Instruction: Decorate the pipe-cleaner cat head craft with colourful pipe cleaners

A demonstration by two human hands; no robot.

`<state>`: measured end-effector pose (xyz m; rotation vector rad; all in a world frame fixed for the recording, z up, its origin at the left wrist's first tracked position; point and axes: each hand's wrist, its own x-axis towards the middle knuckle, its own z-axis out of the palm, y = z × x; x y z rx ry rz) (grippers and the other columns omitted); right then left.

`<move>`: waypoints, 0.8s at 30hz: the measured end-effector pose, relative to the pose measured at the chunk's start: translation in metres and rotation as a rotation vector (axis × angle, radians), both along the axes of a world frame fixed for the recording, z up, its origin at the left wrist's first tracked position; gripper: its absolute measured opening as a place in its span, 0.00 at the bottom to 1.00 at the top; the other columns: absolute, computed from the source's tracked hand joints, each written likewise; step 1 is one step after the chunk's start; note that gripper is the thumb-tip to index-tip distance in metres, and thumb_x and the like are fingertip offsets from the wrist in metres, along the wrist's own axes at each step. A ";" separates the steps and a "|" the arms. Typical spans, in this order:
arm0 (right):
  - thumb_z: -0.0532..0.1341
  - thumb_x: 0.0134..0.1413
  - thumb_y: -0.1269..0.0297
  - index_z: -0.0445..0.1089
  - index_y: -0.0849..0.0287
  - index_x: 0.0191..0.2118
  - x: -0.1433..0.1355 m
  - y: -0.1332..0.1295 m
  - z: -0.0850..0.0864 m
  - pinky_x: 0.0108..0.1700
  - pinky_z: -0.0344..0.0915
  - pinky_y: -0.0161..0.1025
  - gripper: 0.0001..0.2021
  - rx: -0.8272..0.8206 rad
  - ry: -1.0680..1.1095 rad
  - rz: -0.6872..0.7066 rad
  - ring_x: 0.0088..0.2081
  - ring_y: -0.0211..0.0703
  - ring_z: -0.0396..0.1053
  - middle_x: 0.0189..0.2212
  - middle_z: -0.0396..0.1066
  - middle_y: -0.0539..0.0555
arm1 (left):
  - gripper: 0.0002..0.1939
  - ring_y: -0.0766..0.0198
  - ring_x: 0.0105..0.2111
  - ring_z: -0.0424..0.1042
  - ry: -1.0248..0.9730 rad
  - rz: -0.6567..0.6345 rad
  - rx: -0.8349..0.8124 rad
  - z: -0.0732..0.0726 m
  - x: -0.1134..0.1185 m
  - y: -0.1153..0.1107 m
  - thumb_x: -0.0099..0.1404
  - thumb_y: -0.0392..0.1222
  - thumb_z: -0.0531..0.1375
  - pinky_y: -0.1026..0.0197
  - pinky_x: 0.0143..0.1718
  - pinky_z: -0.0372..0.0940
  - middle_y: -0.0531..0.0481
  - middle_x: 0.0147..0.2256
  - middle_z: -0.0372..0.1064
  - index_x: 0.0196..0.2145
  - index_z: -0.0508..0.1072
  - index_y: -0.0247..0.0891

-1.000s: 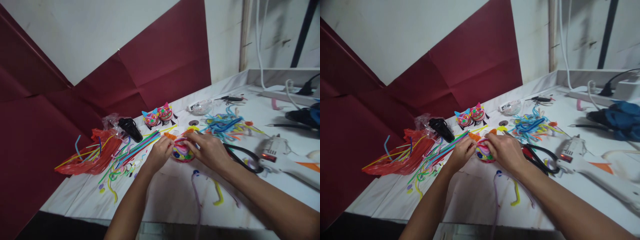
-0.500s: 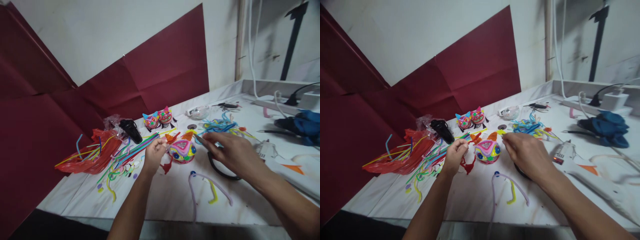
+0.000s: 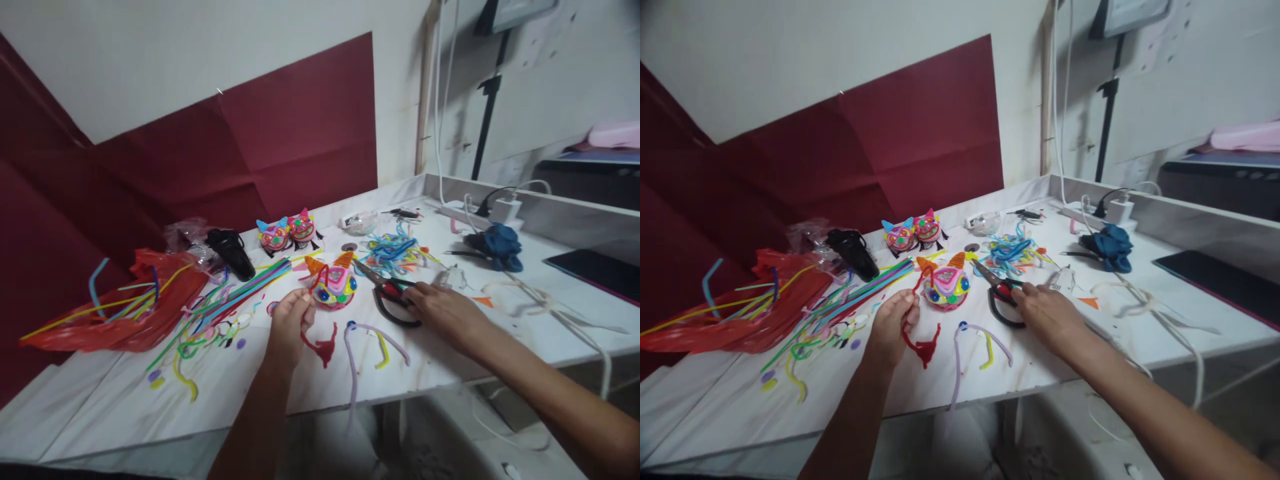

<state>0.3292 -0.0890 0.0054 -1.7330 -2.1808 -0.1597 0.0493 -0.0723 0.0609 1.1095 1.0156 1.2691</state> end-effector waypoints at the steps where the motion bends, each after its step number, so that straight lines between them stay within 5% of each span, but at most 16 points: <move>1: 0.56 0.56 0.78 0.73 0.59 0.38 0.000 0.004 0.001 0.31 0.62 0.38 0.11 -0.004 -0.011 0.000 0.32 0.47 0.75 0.34 0.76 0.61 | 0.17 0.76 0.16 0.49 -0.009 0.002 -0.006 -0.001 -0.001 -0.003 0.50 0.49 0.66 0.69 0.19 0.41 0.61 0.17 0.55 0.28 0.65 0.36; 5: 0.57 0.52 0.80 0.73 0.60 0.38 -0.001 0.025 -0.003 0.25 0.56 0.39 0.12 -0.044 -0.025 0.028 0.27 0.51 0.76 0.29 0.77 0.62 | 0.16 0.75 0.17 0.49 -0.022 0.022 -0.017 -0.008 -0.005 -0.014 0.51 0.49 0.64 0.69 0.19 0.41 0.61 0.16 0.54 0.28 0.64 0.37; 10: 0.58 0.57 0.66 0.71 0.55 0.46 -0.010 0.045 -0.019 0.26 0.56 0.43 0.12 0.010 0.040 0.088 0.27 0.55 0.75 0.27 0.76 0.60 | 0.17 0.75 0.17 0.47 -0.035 0.026 -0.029 -0.018 -0.009 -0.022 0.51 0.51 0.64 0.68 0.19 0.39 0.61 0.16 0.53 0.28 0.63 0.37; 13: 0.57 0.58 0.66 0.71 0.54 0.42 -0.012 0.052 -0.022 0.27 0.56 0.44 0.08 0.016 0.113 0.104 0.27 0.53 0.75 0.26 0.76 0.61 | 0.17 0.76 0.16 0.47 -0.051 0.034 -0.036 -0.022 -0.009 -0.023 0.51 0.51 0.64 0.68 0.19 0.38 0.61 0.16 0.53 0.27 0.62 0.37; 16: 0.59 0.54 0.66 0.67 0.51 0.30 -0.006 0.062 -0.013 0.23 0.54 0.43 0.03 -0.027 0.202 0.114 0.21 0.49 0.70 0.20 0.72 0.57 | 0.18 0.76 0.16 0.47 -0.077 0.046 -0.045 -0.024 -0.007 -0.023 0.49 0.51 0.65 0.68 0.19 0.39 0.61 0.15 0.54 0.28 0.63 0.37; 18: 0.62 0.51 0.63 0.62 0.50 0.26 0.003 0.068 -0.002 0.22 0.54 0.42 0.07 -0.072 0.265 0.132 0.20 0.47 0.68 0.19 0.70 0.55 | 0.19 0.76 0.16 0.48 -0.091 0.061 -0.054 -0.024 -0.005 -0.023 0.48 0.51 0.66 0.68 0.19 0.39 0.61 0.15 0.54 0.28 0.63 0.37; 24: 0.57 0.48 0.60 0.63 0.49 0.29 0.040 0.048 0.031 0.18 0.51 0.39 0.02 -0.283 0.453 0.157 0.15 0.41 0.64 0.15 0.70 0.51 | 0.20 0.76 0.16 0.47 -0.105 0.079 -0.061 -0.022 0.000 -0.021 0.48 0.52 0.66 0.68 0.19 0.38 0.61 0.15 0.54 0.28 0.63 0.37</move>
